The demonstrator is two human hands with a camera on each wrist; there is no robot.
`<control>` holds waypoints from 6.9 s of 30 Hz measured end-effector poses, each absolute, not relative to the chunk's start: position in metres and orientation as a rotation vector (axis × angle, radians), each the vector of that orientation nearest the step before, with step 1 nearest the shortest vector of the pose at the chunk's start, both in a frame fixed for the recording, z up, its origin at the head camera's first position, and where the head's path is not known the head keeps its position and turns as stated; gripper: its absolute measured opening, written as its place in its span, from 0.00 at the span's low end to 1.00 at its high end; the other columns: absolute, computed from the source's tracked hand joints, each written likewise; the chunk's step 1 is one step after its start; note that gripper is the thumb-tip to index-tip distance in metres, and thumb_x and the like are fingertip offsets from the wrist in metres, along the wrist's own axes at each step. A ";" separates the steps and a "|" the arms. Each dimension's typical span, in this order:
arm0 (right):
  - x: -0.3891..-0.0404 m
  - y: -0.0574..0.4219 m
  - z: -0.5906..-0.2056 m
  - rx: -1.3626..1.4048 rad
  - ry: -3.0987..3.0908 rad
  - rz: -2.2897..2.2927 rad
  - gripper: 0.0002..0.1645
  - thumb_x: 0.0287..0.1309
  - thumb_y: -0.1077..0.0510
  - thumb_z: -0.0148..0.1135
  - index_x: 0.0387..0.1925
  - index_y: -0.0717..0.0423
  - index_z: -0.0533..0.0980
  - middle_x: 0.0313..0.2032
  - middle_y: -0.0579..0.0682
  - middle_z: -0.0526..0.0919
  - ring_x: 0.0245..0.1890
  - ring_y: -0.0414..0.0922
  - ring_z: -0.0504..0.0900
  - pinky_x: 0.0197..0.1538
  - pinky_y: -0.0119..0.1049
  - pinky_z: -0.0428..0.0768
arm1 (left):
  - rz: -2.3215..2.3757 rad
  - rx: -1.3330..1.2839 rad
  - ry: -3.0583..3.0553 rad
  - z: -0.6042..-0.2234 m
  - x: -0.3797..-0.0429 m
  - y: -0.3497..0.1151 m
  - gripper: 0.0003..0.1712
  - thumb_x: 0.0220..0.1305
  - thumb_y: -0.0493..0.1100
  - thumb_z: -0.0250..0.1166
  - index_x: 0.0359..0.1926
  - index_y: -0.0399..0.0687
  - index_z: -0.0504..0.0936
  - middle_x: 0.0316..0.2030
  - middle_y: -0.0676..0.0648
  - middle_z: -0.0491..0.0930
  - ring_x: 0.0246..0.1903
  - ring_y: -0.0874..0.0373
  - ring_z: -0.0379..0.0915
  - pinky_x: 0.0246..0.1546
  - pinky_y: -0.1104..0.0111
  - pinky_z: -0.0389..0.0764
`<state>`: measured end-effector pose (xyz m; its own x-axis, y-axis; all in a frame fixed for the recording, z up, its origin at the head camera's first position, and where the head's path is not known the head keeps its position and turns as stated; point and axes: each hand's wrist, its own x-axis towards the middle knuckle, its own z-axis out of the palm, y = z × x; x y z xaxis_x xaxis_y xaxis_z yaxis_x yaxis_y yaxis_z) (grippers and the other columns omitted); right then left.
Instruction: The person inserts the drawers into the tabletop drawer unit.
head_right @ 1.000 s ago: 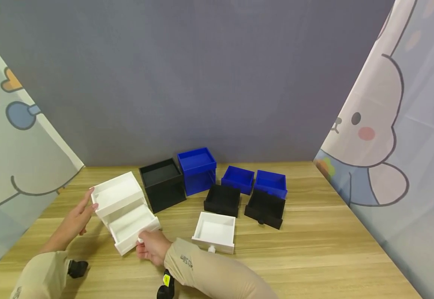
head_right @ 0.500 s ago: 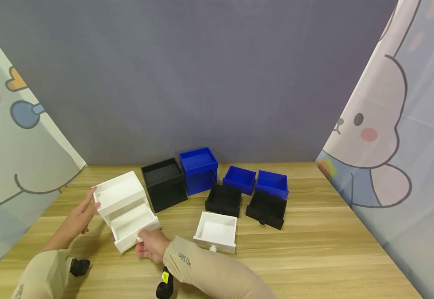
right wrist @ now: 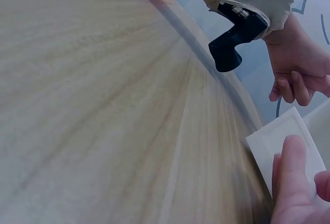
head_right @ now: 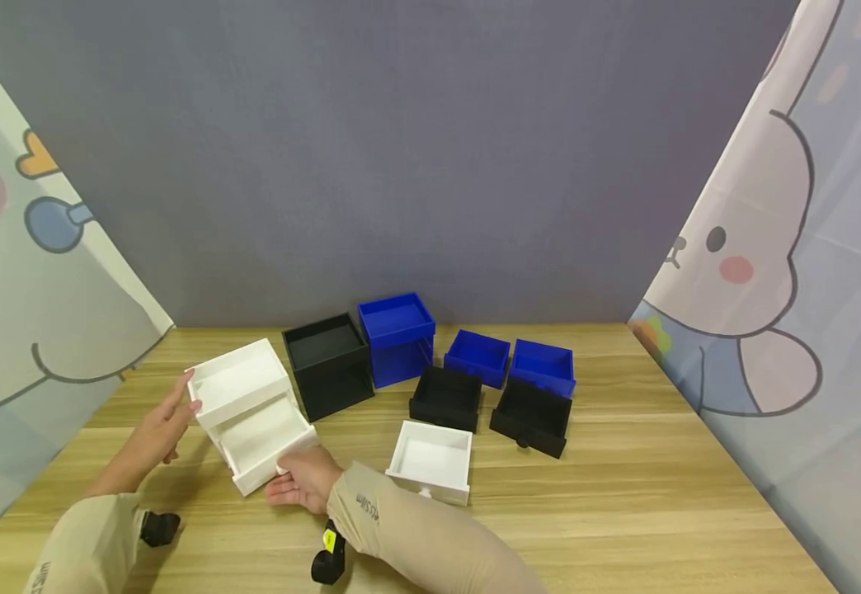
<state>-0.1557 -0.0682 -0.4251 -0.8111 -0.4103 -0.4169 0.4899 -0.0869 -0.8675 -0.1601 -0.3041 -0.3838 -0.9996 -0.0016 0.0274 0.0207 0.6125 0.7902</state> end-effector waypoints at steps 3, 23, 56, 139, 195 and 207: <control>-0.155 -0.068 -0.426 0.114 1.637 -1.973 0.06 0.62 0.67 0.56 0.33 0.69 0.74 0.26 0.59 0.81 0.26 0.45 0.84 0.40 0.39 0.82 | -1.376 -0.025 -2.802 -0.385 -0.160 -0.305 0.40 0.74 0.58 0.44 0.76 0.59 0.33 0.69 0.26 0.46 0.15 0.59 0.56 0.14 0.67 0.67; -0.155 -0.075 -0.430 0.077 1.647 -2.186 0.08 0.54 0.77 0.59 0.36 0.71 0.72 0.29 0.59 0.80 0.28 0.45 0.83 0.38 0.37 0.82 | -1.408 -0.053 -2.779 -0.382 -0.162 -0.306 0.40 0.75 0.57 0.44 0.76 0.60 0.32 0.71 0.27 0.39 0.12 0.62 0.54 0.14 0.67 0.67; -0.162 -0.098 -0.432 0.195 1.687 -2.345 0.05 0.54 0.77 0.57 0.35 0.74 0.75 0.29 0.63 0.83 0.29 0.48 0.84 0.36 0.39 0.83 | -1.051 0.086 -2.962 -0.372 -0.163 -0.307 0.45 0.71 0.63 0.48 0.75 0.52 0.36 0.13 0.52 0.60 0.11 0.61 0.57 0.14 0.66 0.66; -0.138 0.053 -0.382 -0.340 1.893 -1.647 0.13 0.60 0.67 0.60 0.45 0.72 0.74 0.26 0.57 0.83 0.21 0.39 0.80 0.27 0.29 0.80 | -1.189 0.069 -2.894 -0.371 -0.162 -0.313 0.43 0.73 0.60 0.46 0.74 0.51 0.33 0.63 0.17 0.47 0.21 0.54 0.65 0.21 0.66 0.74; -0.122 0.152 -0.420 -0.093 1.963 -1.698 0.20 0.65 0.58 0.57 0.49 0.74 0.74 0.23 0.48 0.82 0.20 0.36 0.80 0.25 0.28 0.79 | -1.195 0.094 -2.916 -0.376 -0.163 -0.309 0.43 0.72 0.61 0.45 0.74 0.55 0.32 0.61 0.17 0.55 0.20 0.54 0.63 0.21 0.65 0.72; -0.122 0.139 -0.428 0.055 1.874 -1.835 0.15 0.68 0.58 0.54 0.39 0.70 0.76 0.22 0.48 0.82 0.20 0.36 0.80 0.26 0.27 0.79 | -1.188 0.061 -2.905 -0.377 -0.165 -0.308 0.42 0.73 0.60 0.45 0.74 0.53 0.33 0.56 0.18 0.63 0.16 0.57 0.61 0.18 0.66 0.71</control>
<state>-0.1219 0.1388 -0.4284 -0.8679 -0.3185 -0.3812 0.3742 0.0853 -0.9234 -0.1651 -0.3076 -0.3774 -0.9992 -0.0367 -0.0124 -0.0349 0.7126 0.7007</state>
